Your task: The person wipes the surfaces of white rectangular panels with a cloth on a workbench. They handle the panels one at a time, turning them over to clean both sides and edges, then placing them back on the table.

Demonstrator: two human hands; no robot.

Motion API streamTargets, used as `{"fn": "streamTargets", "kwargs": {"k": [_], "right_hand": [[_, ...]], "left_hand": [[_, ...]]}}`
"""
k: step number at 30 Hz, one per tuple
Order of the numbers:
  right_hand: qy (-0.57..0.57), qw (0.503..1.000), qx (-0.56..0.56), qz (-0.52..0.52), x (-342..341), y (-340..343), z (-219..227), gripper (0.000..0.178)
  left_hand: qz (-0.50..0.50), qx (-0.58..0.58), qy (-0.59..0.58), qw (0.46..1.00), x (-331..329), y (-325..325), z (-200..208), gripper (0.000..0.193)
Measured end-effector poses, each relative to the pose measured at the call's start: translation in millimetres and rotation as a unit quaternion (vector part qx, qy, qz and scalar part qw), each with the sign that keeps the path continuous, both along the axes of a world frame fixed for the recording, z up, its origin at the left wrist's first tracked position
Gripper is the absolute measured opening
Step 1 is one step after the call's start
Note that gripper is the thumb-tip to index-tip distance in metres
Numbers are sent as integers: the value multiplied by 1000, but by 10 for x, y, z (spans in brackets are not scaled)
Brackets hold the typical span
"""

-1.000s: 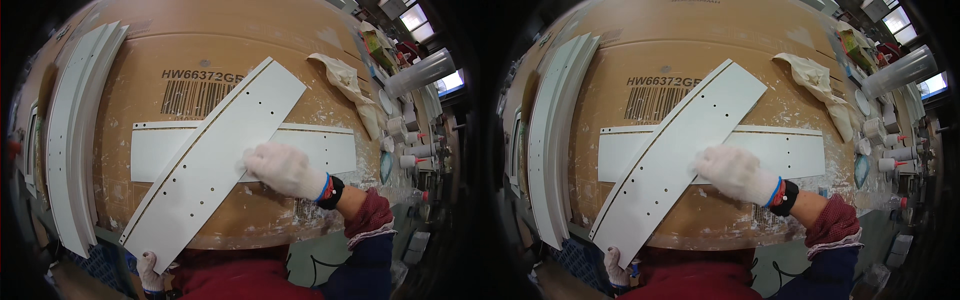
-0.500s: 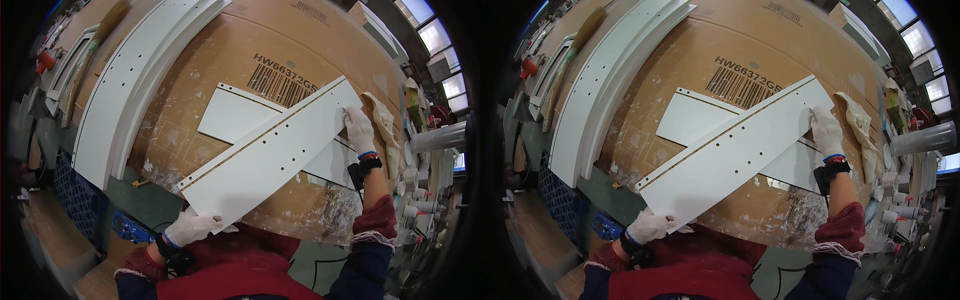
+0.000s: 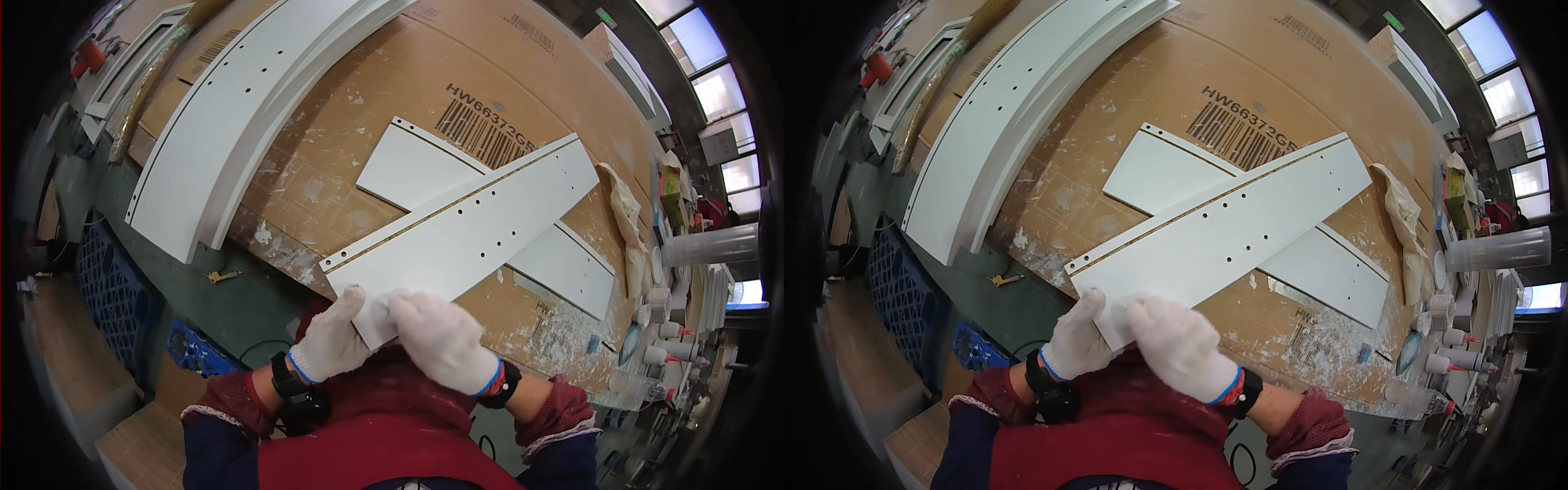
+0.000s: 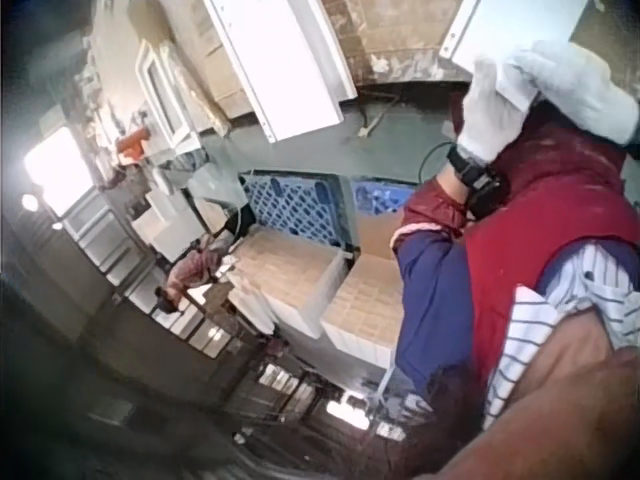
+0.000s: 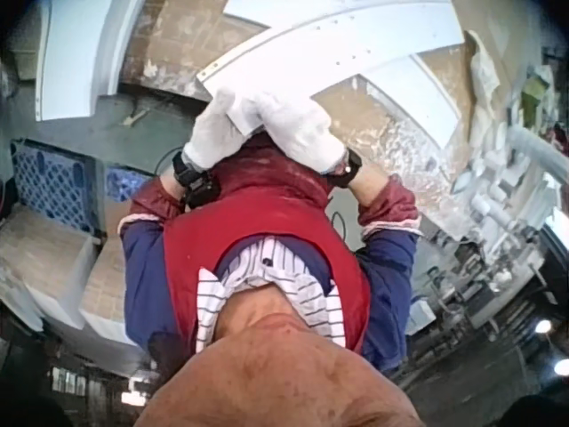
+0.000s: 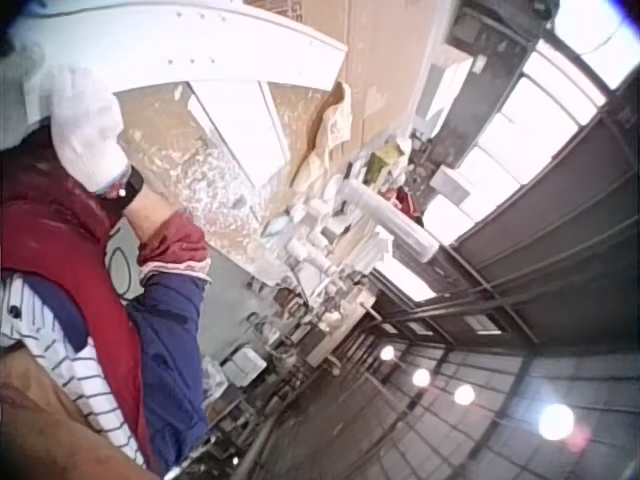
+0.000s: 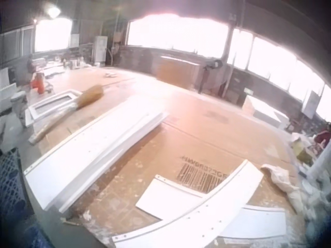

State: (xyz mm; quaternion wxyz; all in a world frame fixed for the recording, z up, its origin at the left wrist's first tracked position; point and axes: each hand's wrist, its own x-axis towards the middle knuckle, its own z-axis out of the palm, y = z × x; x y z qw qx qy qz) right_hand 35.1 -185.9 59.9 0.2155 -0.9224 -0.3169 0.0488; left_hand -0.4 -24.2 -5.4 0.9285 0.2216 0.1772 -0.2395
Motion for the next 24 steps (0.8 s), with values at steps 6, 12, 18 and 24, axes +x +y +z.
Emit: {"fn": "streamTargets", "kwargs": {"k": [6, 12, 18, 24], "right_hand": [[50, 992, 111, 35, 239, -175, 83, 29], [-20, 933, -132, -334, 1409, -889, 44, 27], [-92, 954, -185, -218, 1302, -309, -68, 22], [-69, 994, -79, -26, 693, 482, -52, 14]], "left_hand": [[4, -179, -25, 983, 10, 79, 71, 47], [-73, -125, -58, 988, 16, 58, -39, 56], [-95, -5, -131, 987, -83, 34, -227, 57], [-82, 310, -382, 867, -88, 62, -246, 51]]}}
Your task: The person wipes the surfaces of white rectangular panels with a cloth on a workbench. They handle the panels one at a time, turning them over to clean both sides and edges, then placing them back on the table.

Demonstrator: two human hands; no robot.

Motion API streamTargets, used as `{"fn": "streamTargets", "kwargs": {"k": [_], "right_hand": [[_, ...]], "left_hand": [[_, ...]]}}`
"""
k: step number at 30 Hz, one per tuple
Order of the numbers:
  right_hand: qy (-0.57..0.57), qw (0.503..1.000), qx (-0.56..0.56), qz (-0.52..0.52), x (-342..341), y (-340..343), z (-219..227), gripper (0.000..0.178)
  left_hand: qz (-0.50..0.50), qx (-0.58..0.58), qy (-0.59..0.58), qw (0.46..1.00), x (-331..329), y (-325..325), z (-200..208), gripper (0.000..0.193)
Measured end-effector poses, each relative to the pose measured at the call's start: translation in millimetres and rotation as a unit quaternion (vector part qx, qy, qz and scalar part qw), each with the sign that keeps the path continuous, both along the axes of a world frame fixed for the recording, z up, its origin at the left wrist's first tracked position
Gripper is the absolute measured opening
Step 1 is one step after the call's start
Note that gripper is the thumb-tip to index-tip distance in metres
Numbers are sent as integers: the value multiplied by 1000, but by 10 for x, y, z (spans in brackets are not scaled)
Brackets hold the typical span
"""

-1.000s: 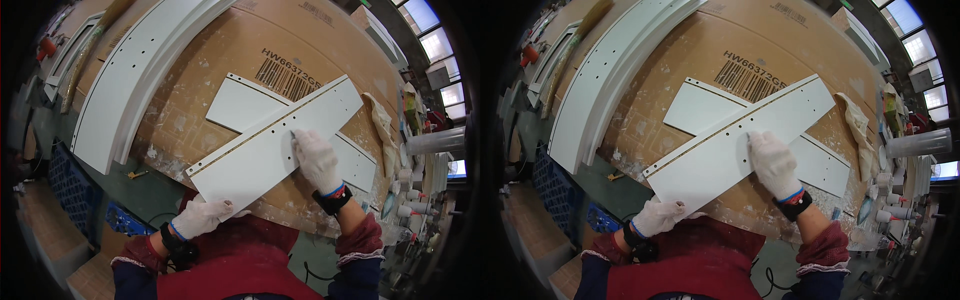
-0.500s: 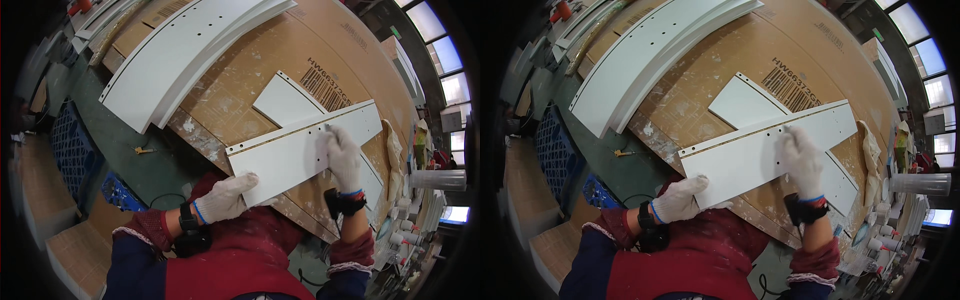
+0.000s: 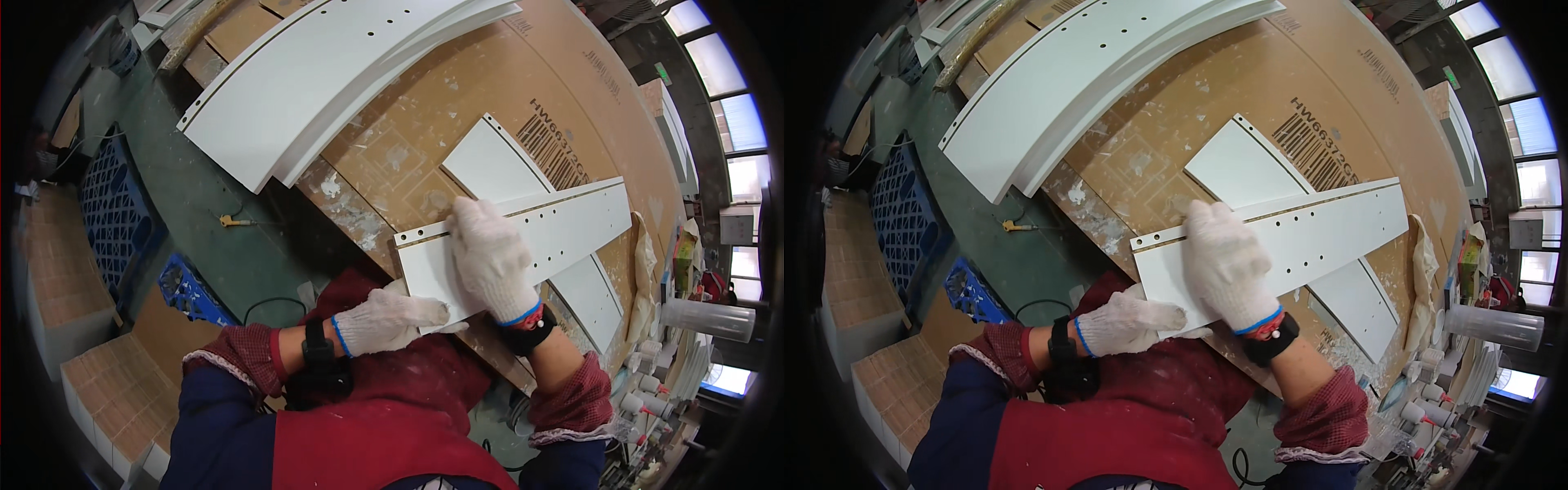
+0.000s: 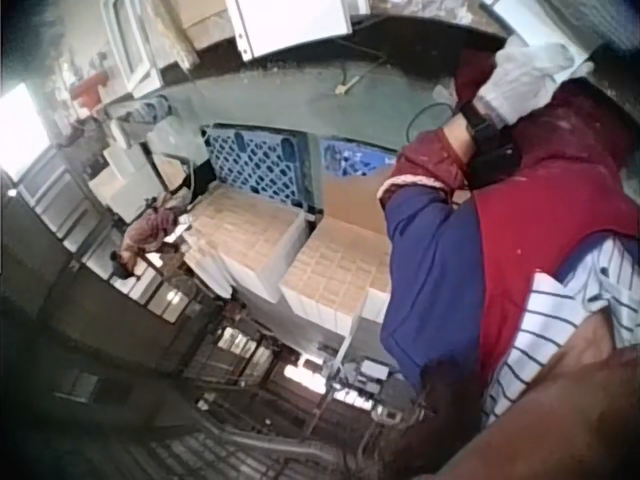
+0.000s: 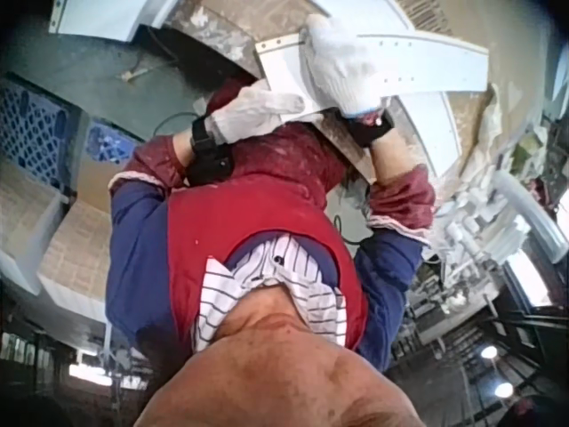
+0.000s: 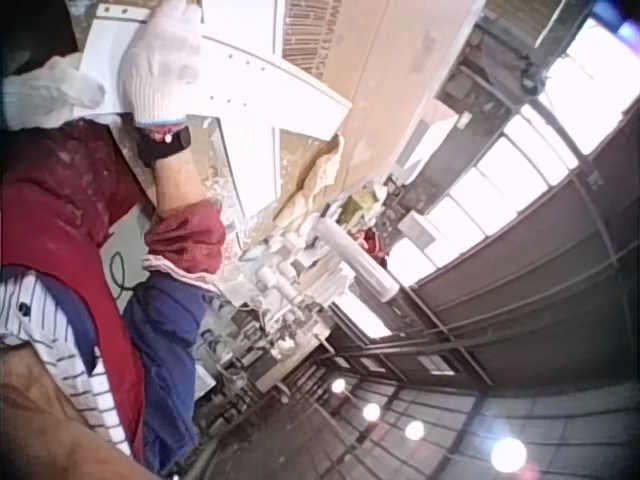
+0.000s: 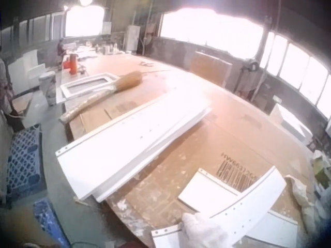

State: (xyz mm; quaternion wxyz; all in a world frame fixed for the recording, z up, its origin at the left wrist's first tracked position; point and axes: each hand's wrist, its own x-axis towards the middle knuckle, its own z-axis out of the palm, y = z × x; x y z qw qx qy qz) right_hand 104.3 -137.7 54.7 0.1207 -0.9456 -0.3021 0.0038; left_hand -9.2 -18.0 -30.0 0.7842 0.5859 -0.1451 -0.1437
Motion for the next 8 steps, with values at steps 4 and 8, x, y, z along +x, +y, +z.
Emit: {"fn": "streamTargets", "kwargs": {"k": [4, 8], "right_hand": [[102, 979, -21, 173, -346, 402, 102, 14], [117, 963, 51, 238, -373, 459, 90, 11]], "left_hand": [[22, 338, -238, 910, -90, 46, -231, 47], [39, 135, -139, 980, -238, 93, -315, 50]]}}
